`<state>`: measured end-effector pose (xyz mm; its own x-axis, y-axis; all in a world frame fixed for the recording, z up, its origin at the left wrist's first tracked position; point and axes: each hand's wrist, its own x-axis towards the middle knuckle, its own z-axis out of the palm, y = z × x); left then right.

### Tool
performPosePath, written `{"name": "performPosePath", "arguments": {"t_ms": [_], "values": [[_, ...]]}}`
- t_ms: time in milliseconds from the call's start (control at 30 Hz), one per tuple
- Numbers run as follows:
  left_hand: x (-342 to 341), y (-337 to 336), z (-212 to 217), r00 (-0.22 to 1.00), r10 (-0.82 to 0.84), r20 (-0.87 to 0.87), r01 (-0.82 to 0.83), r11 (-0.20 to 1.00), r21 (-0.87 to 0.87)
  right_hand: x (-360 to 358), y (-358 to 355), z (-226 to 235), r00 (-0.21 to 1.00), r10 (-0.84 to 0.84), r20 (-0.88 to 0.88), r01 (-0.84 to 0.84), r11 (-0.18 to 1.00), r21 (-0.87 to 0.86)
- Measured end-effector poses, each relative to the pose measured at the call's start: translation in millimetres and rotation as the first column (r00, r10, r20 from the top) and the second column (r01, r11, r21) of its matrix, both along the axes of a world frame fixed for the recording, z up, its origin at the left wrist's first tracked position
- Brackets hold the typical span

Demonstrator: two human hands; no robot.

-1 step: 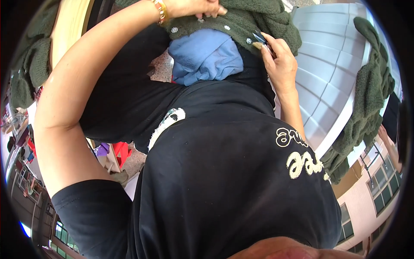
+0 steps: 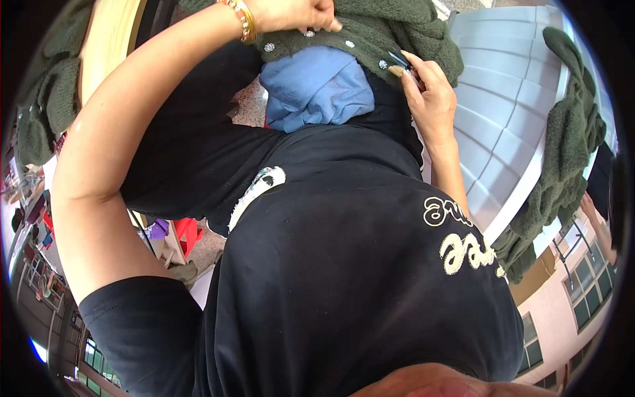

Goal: Trimming loose threads from garments using small snips.

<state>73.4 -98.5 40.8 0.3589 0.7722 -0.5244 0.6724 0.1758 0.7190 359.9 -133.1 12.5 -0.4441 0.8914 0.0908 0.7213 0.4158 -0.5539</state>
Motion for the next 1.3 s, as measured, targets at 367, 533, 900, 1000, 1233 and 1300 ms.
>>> {"name": "performPosePath", "arguments": {"t_ms": [367,533,900,1000,1233,1300], "values": [[7.1,-31.6,-26.6,0.987,-0.125,-0.105,0.142,0.974,0.174,-9.1,-1.4,-1.2,0.998,0.019,-0.058,-0.022,0.999,-0.048],[-15.8,-16.3,-28.9,0.959,-0.230,-0.169,0.256,0.954,0.158,-3.3,-0.7,-2.6,0.995,0.014,-0.095,-0.018,0.999,-0.039],[-47.4,26.4,-28.1,0.843,0.177,-0.508,-0.071,0.973,0.220,2.3,19.0,13.0,0.993,0.009,-0.117,0.008,0.989,0.149],[-49.1,29.9,-64.7,0.884,0.260,-0.388,-0.099,0.916,0.390,-0.9,10.5,12.2,0.989,-0.025,-0.143,0.036,0.996,0.078],[-66.7,68.5,-31.5,0.876,0.482,0.026,-0.406,0.707,0.580,11.3,5.1,21.2,0.996,-0.057,-0.062,0.066,0.986,0.150],[-69.2,92.4,5.1,0.718,0.527,0.455,-0.681,0.667,0.301,16.1,6.9,27.1,0.996,-0.063,-0.062,0.073,0.983,0.170]]}}
